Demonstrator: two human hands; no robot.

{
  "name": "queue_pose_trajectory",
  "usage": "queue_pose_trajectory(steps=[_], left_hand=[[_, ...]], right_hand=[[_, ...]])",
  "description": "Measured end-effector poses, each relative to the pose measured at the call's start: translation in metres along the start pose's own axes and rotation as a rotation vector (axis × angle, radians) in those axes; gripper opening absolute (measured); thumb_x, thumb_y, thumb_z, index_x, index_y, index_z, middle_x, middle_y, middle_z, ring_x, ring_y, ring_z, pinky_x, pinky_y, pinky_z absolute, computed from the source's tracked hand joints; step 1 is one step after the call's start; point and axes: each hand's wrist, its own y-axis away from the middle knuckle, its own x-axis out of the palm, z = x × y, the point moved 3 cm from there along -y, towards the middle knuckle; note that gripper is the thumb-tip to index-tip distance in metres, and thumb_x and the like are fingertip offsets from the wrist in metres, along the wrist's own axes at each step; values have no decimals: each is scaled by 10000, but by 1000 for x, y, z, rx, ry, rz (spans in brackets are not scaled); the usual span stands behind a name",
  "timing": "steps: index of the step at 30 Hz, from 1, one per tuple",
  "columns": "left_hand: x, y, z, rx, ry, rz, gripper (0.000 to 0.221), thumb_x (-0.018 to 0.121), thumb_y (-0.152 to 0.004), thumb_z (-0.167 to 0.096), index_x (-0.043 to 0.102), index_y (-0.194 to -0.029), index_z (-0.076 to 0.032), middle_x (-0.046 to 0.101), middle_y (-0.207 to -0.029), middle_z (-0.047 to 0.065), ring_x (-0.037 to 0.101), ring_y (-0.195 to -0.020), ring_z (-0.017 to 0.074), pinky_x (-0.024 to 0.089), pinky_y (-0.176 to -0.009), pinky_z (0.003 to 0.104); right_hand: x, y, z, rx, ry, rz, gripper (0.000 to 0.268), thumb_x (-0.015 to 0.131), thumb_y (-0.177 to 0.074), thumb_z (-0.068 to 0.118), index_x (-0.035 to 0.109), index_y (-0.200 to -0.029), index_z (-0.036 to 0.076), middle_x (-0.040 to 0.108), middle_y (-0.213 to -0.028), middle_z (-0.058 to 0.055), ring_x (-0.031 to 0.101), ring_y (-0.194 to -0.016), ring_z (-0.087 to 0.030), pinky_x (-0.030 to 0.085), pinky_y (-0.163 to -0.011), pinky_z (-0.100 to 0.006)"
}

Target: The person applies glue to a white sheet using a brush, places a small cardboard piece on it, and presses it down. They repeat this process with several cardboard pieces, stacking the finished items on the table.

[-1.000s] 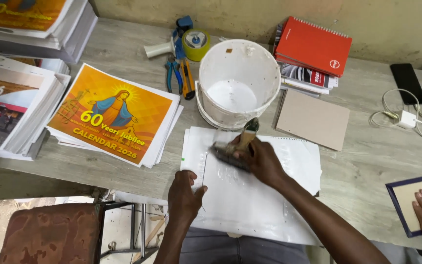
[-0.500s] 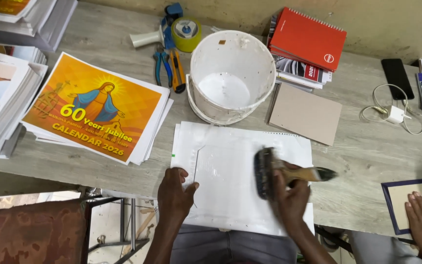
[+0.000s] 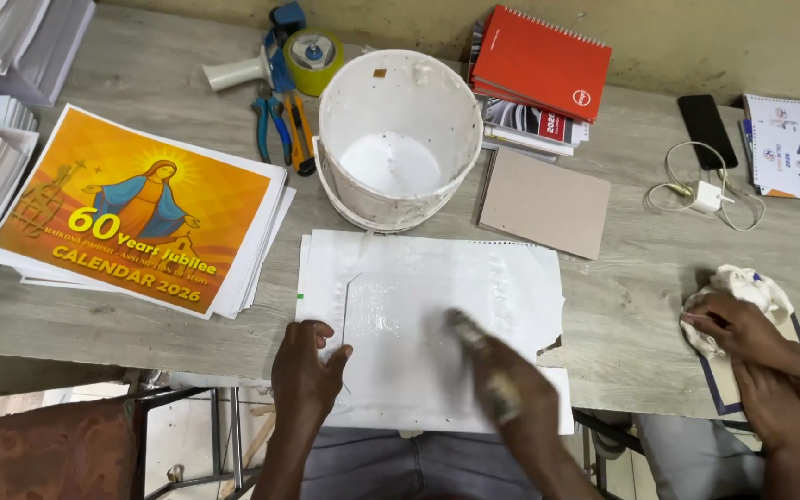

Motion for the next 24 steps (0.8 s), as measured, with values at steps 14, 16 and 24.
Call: queue_pose_trajectory(steps=[14,16,24], left_hand=[[-20,-8,4,18,284,116,261,505,-1022,-240,711,-1174,-189,698,-1051,23,694,-967,188,522,-829,350],[-24,-13,6,-24,305,140,317,449,-1037,-256,657,-1266,-188,729,-1055,30,693,-1026,192,516,-893,362],[-34,-19,6,-90,418,152,539,314,-1026,-454,520,-1401,-126,670,-995,26,639,-689,161,508,-755,365]], right_hand=[[107,17,-28,-1329,663,-137,338,744,-874,28,699,-1206,76,684,-1329,-125,648,-1204,-341,559,-980,-455],[106,42,-1,-1455,603,-61,175,700,-990,66,672,-1162,49,691,-1289,-155,659,-1170,-371,560,-960,-468],[115,-9,-19,-1333,622,-21,366,675,-949,66,642,-1314,73,635,-1369,-143,601,-1252,-378,500,-1013,-515]])
